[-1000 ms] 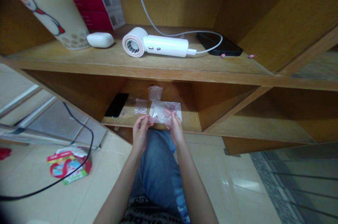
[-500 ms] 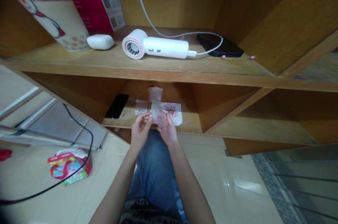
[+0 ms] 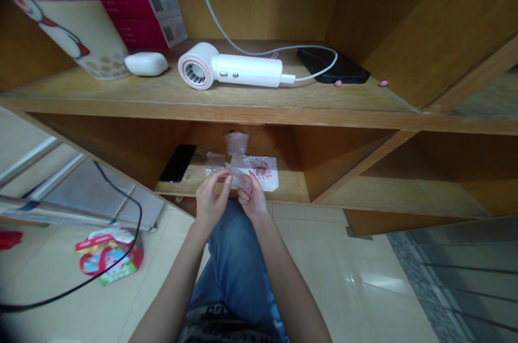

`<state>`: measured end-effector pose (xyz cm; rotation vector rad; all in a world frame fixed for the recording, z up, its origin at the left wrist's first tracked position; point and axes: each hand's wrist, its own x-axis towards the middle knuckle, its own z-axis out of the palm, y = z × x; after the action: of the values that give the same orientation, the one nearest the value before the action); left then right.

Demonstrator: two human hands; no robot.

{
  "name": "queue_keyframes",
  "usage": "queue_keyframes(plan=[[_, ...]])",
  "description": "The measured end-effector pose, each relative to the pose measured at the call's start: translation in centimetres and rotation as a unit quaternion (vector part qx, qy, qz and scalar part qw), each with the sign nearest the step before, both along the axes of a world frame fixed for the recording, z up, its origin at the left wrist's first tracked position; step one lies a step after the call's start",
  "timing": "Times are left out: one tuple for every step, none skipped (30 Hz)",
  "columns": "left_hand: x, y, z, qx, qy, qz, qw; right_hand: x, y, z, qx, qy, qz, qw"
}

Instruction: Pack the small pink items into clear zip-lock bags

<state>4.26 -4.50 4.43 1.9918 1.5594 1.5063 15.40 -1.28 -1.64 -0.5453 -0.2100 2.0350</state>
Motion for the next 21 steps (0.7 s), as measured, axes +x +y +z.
queue_keyframes(plan=[[0.0, -0.01, 0.01, -0.001, -0.003, 0.001, 1.0, -0.05, 0.04, 0.0, 0.002, 0.003, -0.003, 1.0], [0.01, -0.01, 0.01, -0.002, -0.006, 0.003, 1.0, -0.09, 0.08, -0.01, 0.006, 0.007, -0.004, 1.0], [0.02, 0.0, 0.0, -0.003, -0.009, 0.005, 1.0, -0.13, 0.12, -0.02, 0.01, 0.012, -0.003, 1.0], [0.02, 0.01, -0.04, -0.003, -0.011, 0.008, 1.0, -0.15, 0.14, -0.03, 0.013, 0.016, -0.002, 1.0], [0.01, 0.04, -0.1, -0.002, -0.014, 0.012, 1.0, -0.18, 0.16, -0.03, 0.013, 0.018, -0.002, 1.0], [-0.01, 0.08, -0.16, 0.0, -0.018, 0.018, 1.0, -0.21, 0.17, -0.02, 0.012, 0.019, -0.004, 1.0], [-0.04, 0.13, -0.23, 0.003, -0.022, 0.024, 0.999, -0.24, 0.18, -0.01, 0.008, 0.019, -0.006, 1.0], [-0.07, 0.19, -0.29, 0.004, -0.025, 0.03, 0.999, -0.29, 0.19, 0.0, 0.004, 0.018, -0.01, 1.0], [-0.1, 0.26, -0.34, 0.004, -0.029, 0.035, 0.999, -0.35, 0.19, 0.02, -0.002, 0.017, -0.014, 1.0], [-0.14, 0.33, -0.36, 0.004, -0.031, 0.04, 0.999, -0.43, 0.2, 0.03, -0.009, 0.017, -0.019, 1.0], [-0.19, 0.39, -0.35, 0.003, -0.034, 0.045, 0.998, -0.52, 0.2, 0.03, -0.016, 0.017, -0.024, 0.999], [-0.23, 0.45, -0.33, 0.003, -0.037, 0.051, 0.998, -0.62, 0.21, 0.03, -0.024, 0.015, -0.031, 0.999], [-0.28, 0.49, -0.28, 0.003, -0.039, 0.058, 0.998, -0.72, 0.21, 0.02, -0.031, 0.011, -0.039, 0.999], [-0.33, 0.52, -0.24, 0.004, -0.042, 0.065, 0.997, -0.81, 0.2, 0.01, -0.039, 0.005, -0.049, 0.998], [-0.39, 0.53, -0.19, 0.005, -0.045, 0.071, 0.996, -0.9, 0.2, -0.01, -0.046, -0.003, -0.057, 0.997], [-0.44, 0.51, -0.17, 0.006, -0.05, 0.075, 0.996, -0.96, 0.21, -0.03, -0.053, -0.012, -0.062, 0.997], [-0.5, 0.48, -0.18, 0.007, -0.058, 0.078, 0.995, -1.0, 0.25, -0.06, -0.058, -0.023, -0.062, 0.996], [-0.55, 0.44, -0.22, 0.007, -0.07, 0.08, 0.994, -1.01, 0.33, -0.1, -0.061, -0.038, -0.06, 0.996], [-0.59, 0.39, -0.3, 0.006, -0.086, 0.082, 0.993, -0.96, 0.47, -0.15, -0.06, -0.059, -0.059, 0.995], [-0.64, 0.33, -0.42, 0.003, -0.106, 0.085, 0.991, -0.84, 0.69, -0.22, -0.052, -0.09, -0.063, 0.993], [-0.68, 0.28, -0.56, 0.0, -0.129, 0.089, 0.988, -0.64, 1.02, -0.31, -0.034, -0.133, -0.073, 0.988]])
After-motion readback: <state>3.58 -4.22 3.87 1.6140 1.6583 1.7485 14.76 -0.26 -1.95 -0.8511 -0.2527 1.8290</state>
